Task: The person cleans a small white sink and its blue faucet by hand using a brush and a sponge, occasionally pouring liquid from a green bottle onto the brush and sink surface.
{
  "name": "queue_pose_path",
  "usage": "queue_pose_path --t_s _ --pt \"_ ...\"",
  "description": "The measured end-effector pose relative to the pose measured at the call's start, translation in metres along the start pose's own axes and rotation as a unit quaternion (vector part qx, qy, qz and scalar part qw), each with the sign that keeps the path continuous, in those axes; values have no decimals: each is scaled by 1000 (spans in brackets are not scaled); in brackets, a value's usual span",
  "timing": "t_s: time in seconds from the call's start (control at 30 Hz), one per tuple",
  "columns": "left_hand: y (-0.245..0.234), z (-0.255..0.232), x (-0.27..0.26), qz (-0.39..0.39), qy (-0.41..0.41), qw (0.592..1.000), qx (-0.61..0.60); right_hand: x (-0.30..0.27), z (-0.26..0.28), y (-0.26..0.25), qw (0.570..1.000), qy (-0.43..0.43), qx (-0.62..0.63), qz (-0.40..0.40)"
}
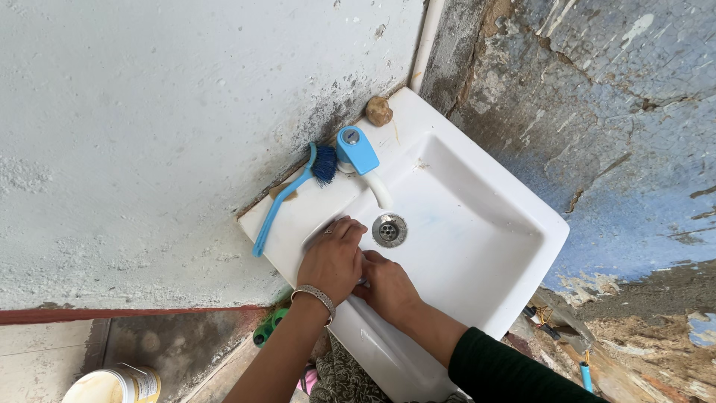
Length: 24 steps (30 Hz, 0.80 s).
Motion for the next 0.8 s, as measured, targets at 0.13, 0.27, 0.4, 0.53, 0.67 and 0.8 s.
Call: queue_pose_path --t_s 0.13,0.27,0.4,0.53,0.67,0.8 --pt "-6 -3 -5 -113 84 990 -21 38 -51 -60 991 66 -23 -117" --pt "-10 -5 -6 -121 53 990 -51 68 -83 -97 939 179 25 -294" --pt "-14 -5 -5 -115 50 989 -82 47 -15 7 983 114 10 -141" --pt "-17 -3 -8 -142 53 984 -98 37 -14 2 997 24 17 -67" --pt "-19 -6 -6 -114 34 988 -102 82 -73 -80 972 161 -58 -163" --pt "-19 -5 -5 -106 29 990 -89 70 -60 -51 967 192 -14 -168"
Point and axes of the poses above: each hand's wrist, its own x-axis towards the middle knuckle, its own y-axis out of the palm, z = x × y, the point moved 3 cm from there along x, towards the middle knuckle, and after that the axes turned 4 degrees about y, right-handed, at the moved point
